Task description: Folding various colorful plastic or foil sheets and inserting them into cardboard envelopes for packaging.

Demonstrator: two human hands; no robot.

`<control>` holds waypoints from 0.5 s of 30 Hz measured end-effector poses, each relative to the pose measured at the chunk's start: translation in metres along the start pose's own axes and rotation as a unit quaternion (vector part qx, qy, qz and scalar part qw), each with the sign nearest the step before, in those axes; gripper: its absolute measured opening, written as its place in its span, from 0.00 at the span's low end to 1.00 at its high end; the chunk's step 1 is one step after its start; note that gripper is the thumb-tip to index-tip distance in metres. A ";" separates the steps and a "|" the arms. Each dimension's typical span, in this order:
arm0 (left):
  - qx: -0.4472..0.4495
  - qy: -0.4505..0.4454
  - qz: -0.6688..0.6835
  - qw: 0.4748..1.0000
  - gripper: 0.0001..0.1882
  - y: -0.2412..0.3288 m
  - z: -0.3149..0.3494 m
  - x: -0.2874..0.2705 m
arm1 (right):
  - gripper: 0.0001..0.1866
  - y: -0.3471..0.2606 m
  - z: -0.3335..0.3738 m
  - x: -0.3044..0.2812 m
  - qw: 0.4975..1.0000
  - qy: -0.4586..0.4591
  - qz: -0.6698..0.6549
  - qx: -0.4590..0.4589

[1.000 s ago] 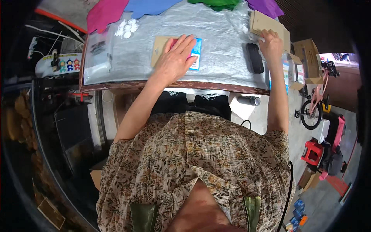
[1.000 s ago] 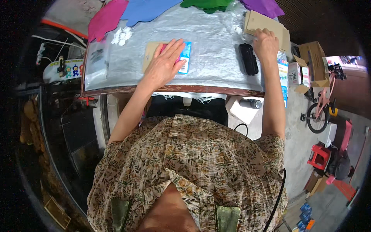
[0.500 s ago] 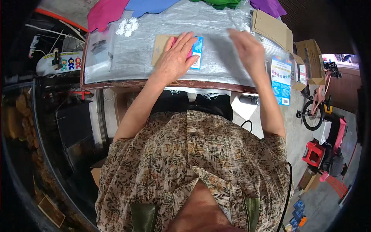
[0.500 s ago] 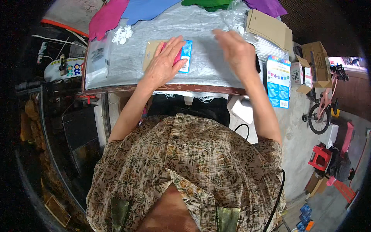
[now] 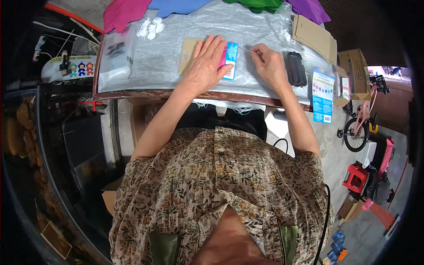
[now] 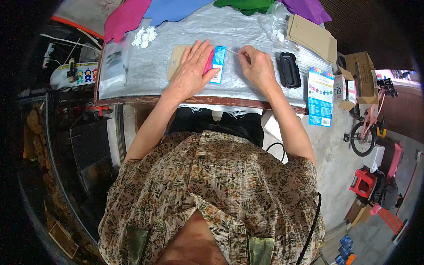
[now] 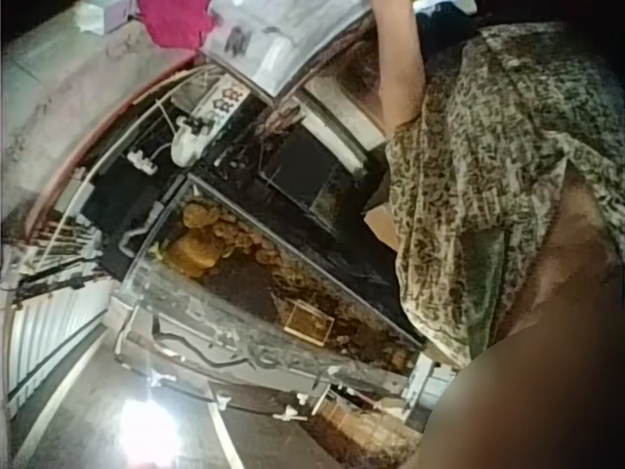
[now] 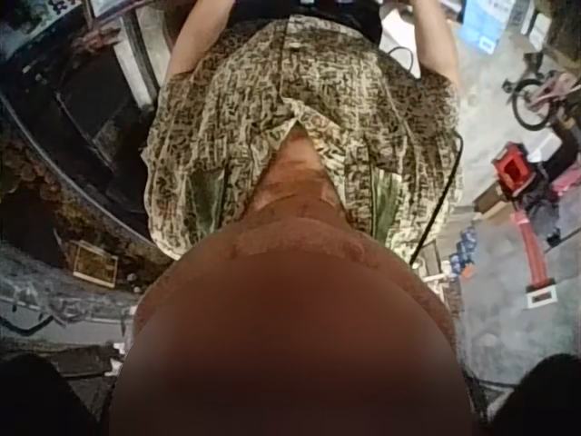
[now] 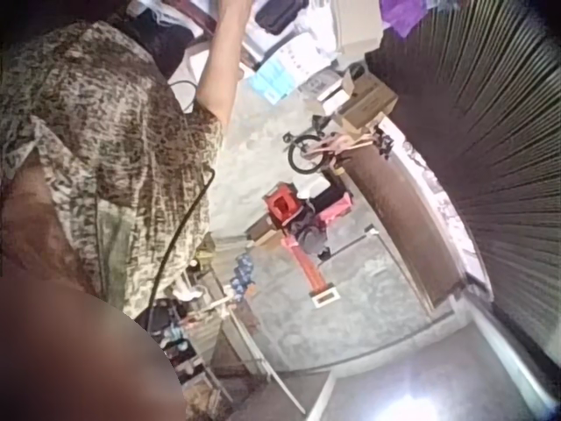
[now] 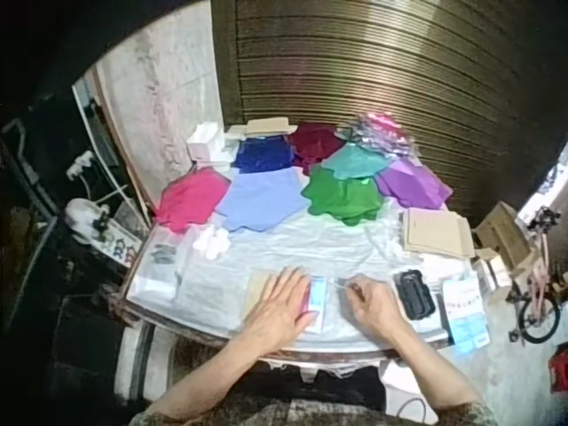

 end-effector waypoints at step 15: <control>0.007 0.001 -0.011 1.000 0.39 0.000 0.000 -0.002 | 0.07 0.012 0.001 0.000 0.998 -0.017 -0.048 0.024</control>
Point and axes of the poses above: each hand's wrist, its own z-axis away from the middle knuckle, its own x-axis out of the palm, y = z × x, the point moved 5 cm from there along -z, towards the middle knuckle, and after that the axes turned 11 degrees about -x, right-handed, at the moved point
